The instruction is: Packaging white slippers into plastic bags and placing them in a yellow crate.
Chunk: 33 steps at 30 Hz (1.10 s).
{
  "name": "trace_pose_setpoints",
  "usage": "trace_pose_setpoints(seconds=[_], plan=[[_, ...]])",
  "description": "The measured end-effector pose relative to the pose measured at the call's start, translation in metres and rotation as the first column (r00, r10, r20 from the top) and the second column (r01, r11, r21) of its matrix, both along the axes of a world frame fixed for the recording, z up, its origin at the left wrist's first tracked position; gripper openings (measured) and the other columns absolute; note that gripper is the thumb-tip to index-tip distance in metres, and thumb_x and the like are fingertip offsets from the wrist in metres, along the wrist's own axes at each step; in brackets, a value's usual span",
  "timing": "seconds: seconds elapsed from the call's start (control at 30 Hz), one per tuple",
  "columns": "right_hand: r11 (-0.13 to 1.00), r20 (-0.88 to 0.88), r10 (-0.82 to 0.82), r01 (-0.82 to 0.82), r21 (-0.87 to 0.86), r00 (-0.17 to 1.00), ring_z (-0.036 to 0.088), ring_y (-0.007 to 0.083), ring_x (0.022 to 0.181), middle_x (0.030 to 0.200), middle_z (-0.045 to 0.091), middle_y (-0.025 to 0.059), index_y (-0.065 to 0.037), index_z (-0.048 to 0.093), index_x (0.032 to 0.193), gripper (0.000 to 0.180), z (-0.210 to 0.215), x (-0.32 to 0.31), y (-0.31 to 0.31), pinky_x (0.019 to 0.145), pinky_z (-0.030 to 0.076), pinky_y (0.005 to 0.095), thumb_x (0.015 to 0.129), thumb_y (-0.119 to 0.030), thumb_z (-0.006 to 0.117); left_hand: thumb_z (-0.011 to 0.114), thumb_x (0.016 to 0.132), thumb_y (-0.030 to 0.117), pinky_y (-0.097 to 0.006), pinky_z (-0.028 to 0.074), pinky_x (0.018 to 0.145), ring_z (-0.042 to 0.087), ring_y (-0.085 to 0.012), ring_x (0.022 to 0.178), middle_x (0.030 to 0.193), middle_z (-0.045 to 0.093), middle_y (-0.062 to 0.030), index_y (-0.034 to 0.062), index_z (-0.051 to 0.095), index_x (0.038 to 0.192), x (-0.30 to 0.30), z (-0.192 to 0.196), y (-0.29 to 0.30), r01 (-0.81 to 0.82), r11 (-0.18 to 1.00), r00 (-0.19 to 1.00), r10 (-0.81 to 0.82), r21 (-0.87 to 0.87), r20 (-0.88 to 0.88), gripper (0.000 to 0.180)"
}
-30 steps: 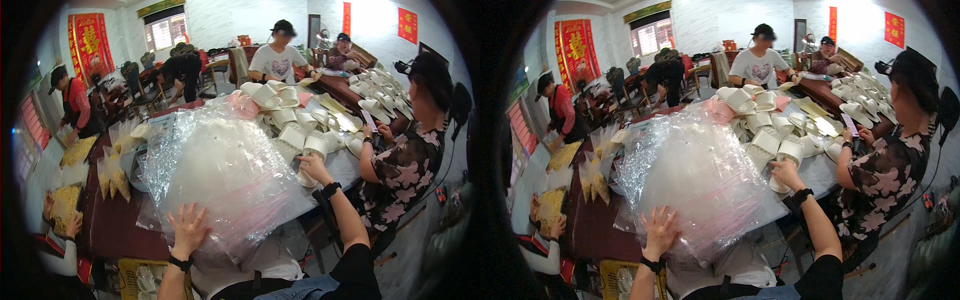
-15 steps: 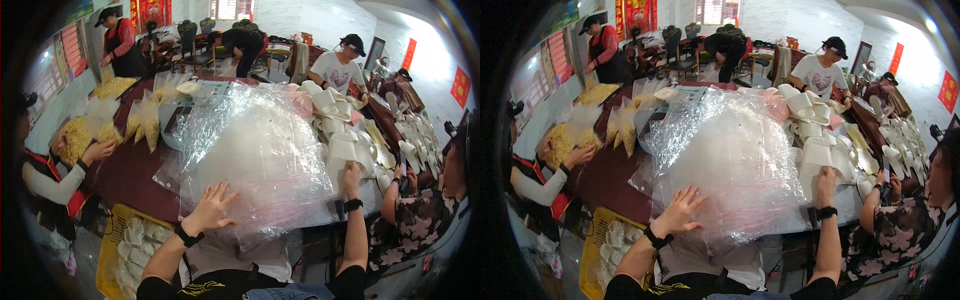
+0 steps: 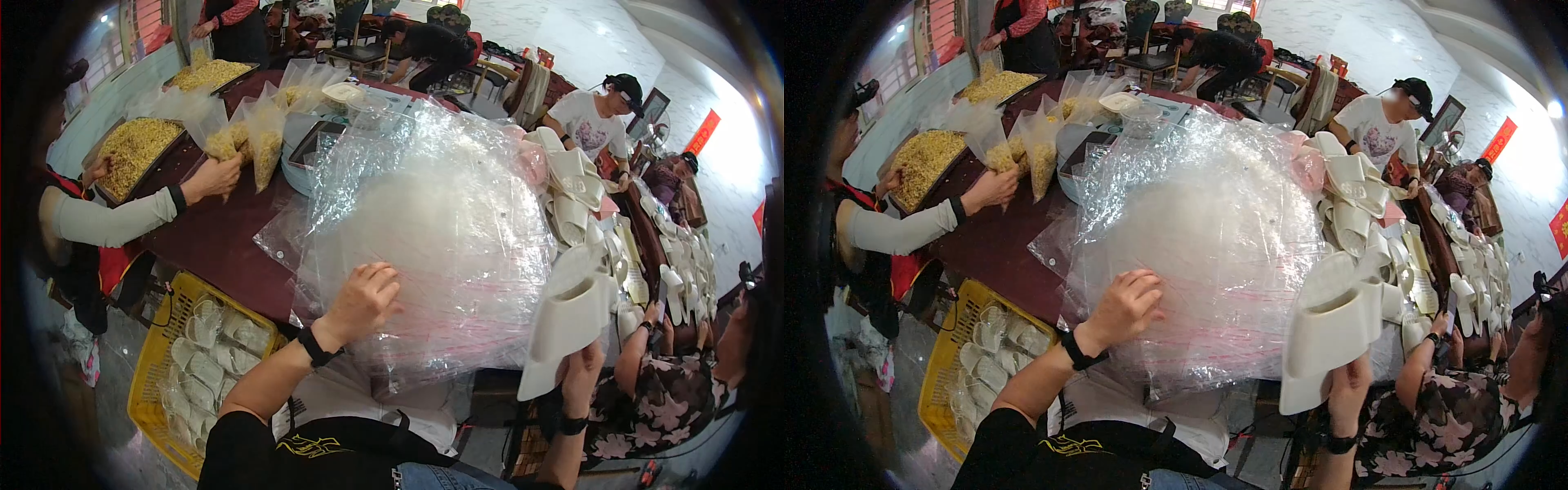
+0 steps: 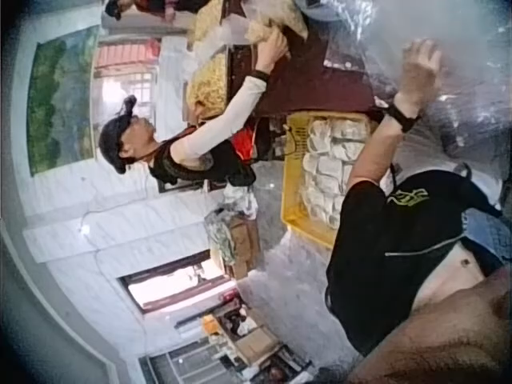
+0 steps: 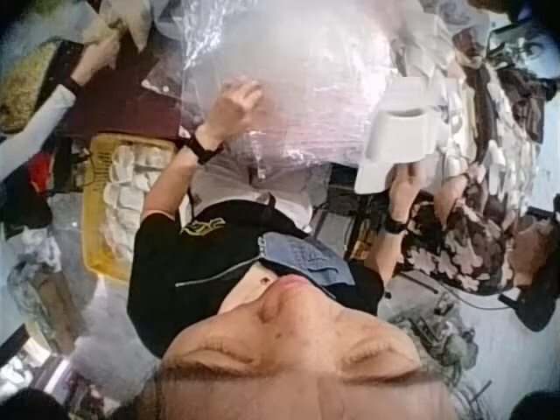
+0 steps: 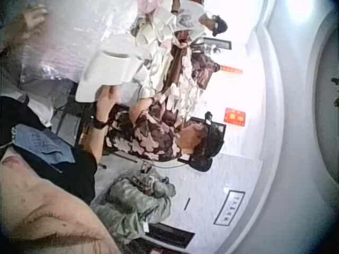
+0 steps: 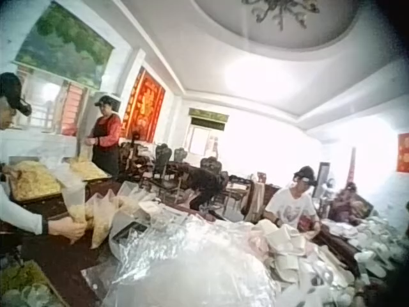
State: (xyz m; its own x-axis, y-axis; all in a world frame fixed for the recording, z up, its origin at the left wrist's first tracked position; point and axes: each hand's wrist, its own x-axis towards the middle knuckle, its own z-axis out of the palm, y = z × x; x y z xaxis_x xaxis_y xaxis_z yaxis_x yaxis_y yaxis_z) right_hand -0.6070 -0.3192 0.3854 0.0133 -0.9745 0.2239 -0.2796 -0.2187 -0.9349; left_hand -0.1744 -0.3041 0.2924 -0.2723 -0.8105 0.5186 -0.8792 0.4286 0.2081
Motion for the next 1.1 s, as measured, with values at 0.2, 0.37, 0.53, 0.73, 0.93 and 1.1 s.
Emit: trace_pose_setpoints(seconds=[0.2, 0.37, 0.53, 0.73, 0.93, 1.1], plan=[[0.93, -0.336, 0.275, -0.338, -0.143, 0.901, 0.06, 0.0212, 0.107, 0.132, 0.056, 0.0158, 0.008, 0.064, 0.115, 0.023, -0.008, 0.048, 0.01, 0.083, 0.048, 0.0277, 0.093, 0.005, 0.057, 0.082, 0.081, 0.034, -0.063, 0.033, 0.111, 0.043, -0.0419, 0.14, 0.142, 0.052, -0.0254, 0.0035, 0.064, 0.114, -0.017, 0.029, 0.031, -0.026, 0.998, 0.997, 0.021, 0.063, 0.076, 0.048], [0.894, -0.325, 0.338, -0.41, -0.182, 0.883, 0.059, 0.0225, 0.11, 0.137, 0.052, 0.0159, 0.008, 0.064, 0.117, 0.025, -0.013, 0.063, 0.003, 0.085, 0.048, 0.0282, 0.093, 0.005, 0.059, 0.076, 0.084, 0.017, -0.064, 0.035, 0.111, 0.046, -0.0426, 0.138, 0.138, 0.055, -0.0244, 0.0047, 0.063, 0.105, -0.006, 0.027, 0.035, 0.048, 0.999, 0.999, -0.048, 0.024, 0.002, 0.027], [0.912, -0.176, 0.324, -0.357, -0.204, 0.929, 0.061, 0.0199, 0.102, 0.13, 0.054, 0.0155, 0.009, 0.064, 0.113, 0.023, -0.013, 0.059, 0.007, 0.078, 0.047, 0.0253, 0.091, 0.007, 0.058, 0.067, 0.088, 0.002, -0.047, 0.051, 0.096, 0.065, -0.0369, 0.111, 0.111, 0.07, -0.0193, 0.0027, 0.061, 0.101, 0.009, 0.029, 0.034, -0.028, 0.992, 0.962, -0.007, -0.123, -0.273, 0.015], [0.941, -0.182, 0.238, -0.273, -0.198, 0.954, 0.061, 0.017, 0.098, 0.12, 0.058, 0.0113, 0.009, 0.066, 0.111, 0.022, -0.012, 0.04, 0.025, 0.08, 0.047, 0.0268, 0.09, 0.005, 0.062, 0.061, 0.096, 0.002, -0.035, 0.055, 0.062, 0.07, -0.0313, 0.072, 0.088, 0.072, -0.0153, 0.0017, 0.059, 0.104, 0.009, 0.035, 0.029, -0.255, 0.96, 0.853, 0.165, -0.119, -0.496, 0.008], [0.946, -0.241, 0.217, -0.265, -0.188, 0.946, 0.061, 0.0148, 0.086, 0.112, 0.06, 0.0107, 0.008, 0.066, 0.113, 0.024, -0.003, 0.034, 0.036, 0.07, 0.046, 0.0254, 0.091, -0.001, 0.065, 0.066, 0.093, 0.003, -0.035, 0.055, 0.063, 0.071, -0.031, 0.073, 0.087, 0.071, -0.0145, 0.0025, 0.06, 0.1, -0.002, 0.047, 0.023, -0.201, 0.974, 0.874, 0.13, -0.105, -0.469, 0.009], [0.964, -0.084, 0.22, -0.229, -0.132, 0.972, 0.061, 0.0182, 0.107, 0.122, 0.059, 0.0108, 0.01, 0.065, 0.111, 0.023, -0.018, 0.034, 0.031, 0.089, 0.047, 0.0285, 0.09, 0.001, 0.065, 0.069, 0.086, 0.0, -0.036, 0.059, 0.072, 0.073, -0.0329, 0.084, 0.093, 0.073, -0.0143, 0.0019, 0.061, 0.095, -0.012, 0.034, 0.016, -0.011, 0.989, 0.94, -0.041, -0.15, -0.338, 0.013]])
